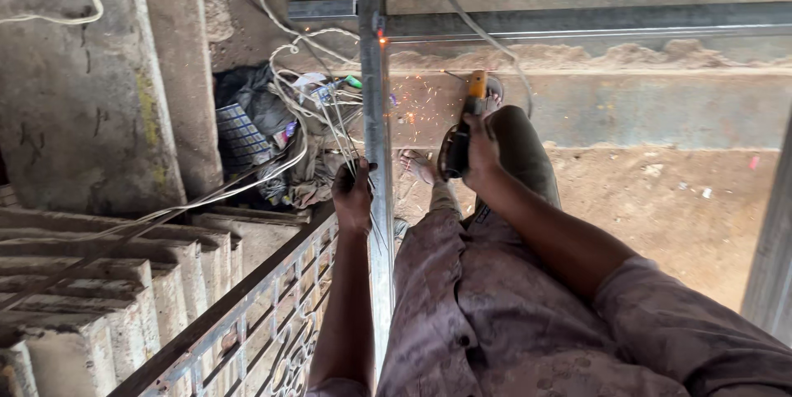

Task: The person welds a metal frame using an electrode holder and filler rods. They apply the welding arc to create joints along the seams of the frame while holding additional rods.

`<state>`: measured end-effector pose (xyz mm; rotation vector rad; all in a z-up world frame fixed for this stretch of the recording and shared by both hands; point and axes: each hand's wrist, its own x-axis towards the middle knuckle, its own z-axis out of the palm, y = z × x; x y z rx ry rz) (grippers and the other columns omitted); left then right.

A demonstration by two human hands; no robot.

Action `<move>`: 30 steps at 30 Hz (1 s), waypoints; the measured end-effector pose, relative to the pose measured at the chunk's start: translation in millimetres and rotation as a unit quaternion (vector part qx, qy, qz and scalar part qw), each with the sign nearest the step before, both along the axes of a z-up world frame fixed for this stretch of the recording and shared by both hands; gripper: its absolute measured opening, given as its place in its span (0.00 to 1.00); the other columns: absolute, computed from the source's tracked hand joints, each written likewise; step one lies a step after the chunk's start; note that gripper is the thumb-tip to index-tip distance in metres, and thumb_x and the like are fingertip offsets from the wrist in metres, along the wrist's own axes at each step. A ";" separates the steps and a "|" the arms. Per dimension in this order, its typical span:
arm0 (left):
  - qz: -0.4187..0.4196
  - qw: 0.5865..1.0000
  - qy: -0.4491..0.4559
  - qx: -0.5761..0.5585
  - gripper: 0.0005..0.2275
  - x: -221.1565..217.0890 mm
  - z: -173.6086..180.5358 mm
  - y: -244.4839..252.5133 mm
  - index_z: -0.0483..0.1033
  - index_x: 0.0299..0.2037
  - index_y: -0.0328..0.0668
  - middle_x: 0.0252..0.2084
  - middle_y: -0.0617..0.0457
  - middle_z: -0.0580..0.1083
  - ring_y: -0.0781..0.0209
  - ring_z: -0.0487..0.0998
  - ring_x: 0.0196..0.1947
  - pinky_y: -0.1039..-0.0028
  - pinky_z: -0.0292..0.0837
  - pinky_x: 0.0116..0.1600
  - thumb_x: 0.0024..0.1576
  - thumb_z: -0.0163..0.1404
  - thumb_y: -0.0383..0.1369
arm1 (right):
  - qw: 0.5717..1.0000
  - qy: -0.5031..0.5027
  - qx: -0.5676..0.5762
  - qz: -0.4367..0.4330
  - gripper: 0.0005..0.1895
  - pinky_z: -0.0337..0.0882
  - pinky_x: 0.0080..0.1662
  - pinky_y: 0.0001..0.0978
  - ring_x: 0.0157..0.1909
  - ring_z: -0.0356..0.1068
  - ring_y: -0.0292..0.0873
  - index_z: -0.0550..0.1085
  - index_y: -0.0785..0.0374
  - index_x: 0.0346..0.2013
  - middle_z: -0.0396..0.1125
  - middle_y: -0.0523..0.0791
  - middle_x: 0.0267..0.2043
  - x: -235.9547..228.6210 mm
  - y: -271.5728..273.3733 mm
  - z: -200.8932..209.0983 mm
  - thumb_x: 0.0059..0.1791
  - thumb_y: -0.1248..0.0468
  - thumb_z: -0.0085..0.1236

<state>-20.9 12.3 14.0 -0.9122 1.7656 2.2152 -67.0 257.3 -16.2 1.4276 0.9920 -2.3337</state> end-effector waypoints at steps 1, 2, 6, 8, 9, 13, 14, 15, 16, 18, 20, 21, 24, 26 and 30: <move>-0.007 1.000 0.005 -0.008 0.08 -2.5 -6.7 1.2 0.79 0.35 0.41 0.20 0.65 0.64 0.77 0.57 0.18 0.80 0.49 0.24 0.63 0.57 0.36 | 1.000 -0.002 0.007 0.003 0.14 0.72 0.25 0.42 0.23 0.69 0.45 0.66 0.55 0.39 0.66 0.45 0.26 6.5 16.6 4.5 0.50 0.51 0.56; -0.014 1.000 0.009 -0.016 0.08 -5.0 -12.4 2.8 0.79 0.35 0.40 0.20 0.65 0.64 0.77 0.58 0.19 0.79 0.49 0.25 0.62 0.58 0.35 | 1.000 0.024 0.011 -0.002 0.14 0.73 0.26 0.41 0.24 0.69 0.44 0.69 0.55 0.41 0.66 0.45 0.26 9.8 31.4 7.5 0.50 0.50 0.56; -0.035 0.999 0.028 -0.018 0.07 -12.8 -25.2 13.9 0.80 0.36 0.42 0.23 0.66 0.68 0.77 0.59 0.22 0.79 0.52 0.28 0.59 0.61 0.35 | 0.995 0.072 -0.048 -0.059 0.22 0.73 0.27 0.40 0.25 0.69 0.47 0.68 0.60 0.44 0.66 0.48 0.28 2.6 100.3 27.3 0.52 0.45 0.54; -0.044 0.999 0.010 -0.001 0.07 -15.8 -27.1 17.3 0.79 0.35 0.42 0.23 0.67 0.66 0.76 0.58 0.22 0.79 0.50 0.27 0.58 0.61 0.34 | 0.990 0.088 -0.028 -0.111 0.22 0.74 0.28 0.42 0.27 0.70 0.47 0.65 0.59 0.45 0.66 0.48 0.30 -7.5 123.4 44.5 0.52 0.45 0.55; -0.058 0.998 0.001 0.011 0.07 -19.2 -29.3 22.7 0.78 0.35 0.42 0.23 0.67 0.66 0.76 0.57 0.22 0.78 0.49 0.27 0.58 0.62 0.34 | 0.984 0.101 0.032 -0.145 0.21 0.74 0.29 0.42 0.28 0.70 0.46 0.65 0.56 0.48 0.67 0.48 0.32 -10.1 138.8 55.7 0.50 0.47 0.56; -0.117 0.992 0.043 0.016 0.07 -32.6 -37.1 43.5 0.78 0.35 0.42 0.25 0.65 0.70 0.76 0.63 0.23 0.79 0.55 0.28 0.58 0.62 0.35 | 0.939 0.191 0.171 -0.228 0.24 0.73 0.28 0.42 0.30 0.70 0.46 0.65 0.53 0.56 0.67 0.48 0.36 -4.0 196.2 90.8 0.49 0.51 0.60; -0.127 0.991 0.035 0.020 0.08 -39.7 -38.1 52.3 0.78 0.34 0.42 0.25 0.64 0.69 0.76 0.62 0.22 0.79 0.54 0.27 0.58 0.63 0.35 | 0.929 0.194 0.196 -0.247 0.25 0.72 0.28 0.41 0.30 0.70 0.46 0.65 0.53 0.57 0.67 0.48 0.36 1.6 211.0 96.8 0.49 0.52 0.61; -0.136 0.990 0.028 0.023 0.09 -47.7 -38.0 61.3 0.77 0.34 0.41 0.24 0.63 0.69 0.76 0.62 0.21 0.79 0.54 0.26 0.58 0.63 0.35 | 0.918 0.195 0.220 -0.265 0.27 0.72 0.28 0.40 0.30 0.69 0.45 0.65 0.53 0.59 0.67 0.47 0.37 8.2 224.9 100.9 0.48 0.52 0.61; -0.154 0.988 0.022 0.016 0.09 -58.3 -37.2 72.0 0.77 0.34 0.41 0.24 0.62 0.70 0.76 0.62 0.20 0.79 0.53 0.25 0.58 0.63 0.35 | 0.907 0.196 0.244 -0.283 0.28 0.72 0.28 0.40 0.30 0.69 0.45 0.65 0.52 0.60 0.67 0.47 0.37 15.1 239.5 102.8 0.48 0.52 0.62; -0.185 0.983 0.007 -0.003 0.08 -79.1 -31.9 98.1 0.78 0.34 0.41 0.25 0.59 0.72 0.76 0.61 0.18 0.79 0.52 0.23 0.57 0.62 0.35 | 0.889 0.185 0.257 -0.332 0.29 0.71 0.27 0.40 0.30 0.69 0.45 0.65 0.52 0.61 0.66 0.48 0.36 30.5 270.3 98.7 0.48 0.53 0.62; -0.219 0.976 -0.006 -0.002 0.09 -100.3 -21.4 126.1 0.76 0.33 0.42 0.25 0.58 0.73 0.77 0.61 0.17 0.80 0.51 0.21 0.57 0.62 0.36 | 0.870 0.163 0.263 -0.383 0.29 0.71 0.27 0.39 0.29 0.68 0.45 0.64 0.51 0.61 0.65 0.48 0.36 47.2 299.7 87.1 0.48 0.53 0.63; -0.232 0.973 -0.013 -0.004 0.10 -110.7 -14.6 140.9 0.74 0.33 0.43 0.26 0.58 0.74 0.77 0.60 0.16 0.80 0.50 0.21 0.57 0.62 0.36 | 0.862 0.147 0.260 -0.409 0.29 0.70 0.27 0.39 0.29 0.68 0.45 0.63 0.50 0.61 0.65 0.47 0.36 53.1 312.0 78.2 0.48 0.53 0.63; -0.269 0.963 -0.028 -0.017 0.09 -140.0 3.6 190.9 0.76 0.34 0.43 0.26 0.57 0.74 0.78 0.59 0.16 0.81 0.49 0.20 0.58 0.60 0.37 | 0.841 0.089 0.222 -0.485 0.27 0.71 0.27 0.40 0.28 0.68 0.45 0.63 0.49 0.59 0.66 0.48 0.35 68.9 348.5 48.5 0.48 0.53 0.61; -0.289 0.957 -0.025 -0.025 0.09 -156.0 11.5 223.9 0.76 0.35 0.43 0.26 0.57 0.74 0.78 0.57 0.15 0.81 0.49 0.20 0.59 0.59 0.38 | 0.831 0.069 0.190 -0.518 0.25 0.71 0.26 0.41 0.28 0.68 0.46 0.62 0.51 0.56 0.66 0.48 0.35 73.6 373.0 25.6 0.48 0.53 0.60; -0.310 0.948 -0.031 -0.067 0.10 -187.3 24.0 292.6 0.74 0.35 0.42 0.27 0.57 0.73 0.78 0.59 0.16 0.80 0.50 0.20 0.61 0.58 0.39 | 0.830 0.064 0.145 -0.535 0.21 0.70 0.26 0.42 0.29 0.68 0.48 0.62 0.58 0.50 0.64 0.49 0.34 74.3 430.9 -6.6 0.49 0.55 0.60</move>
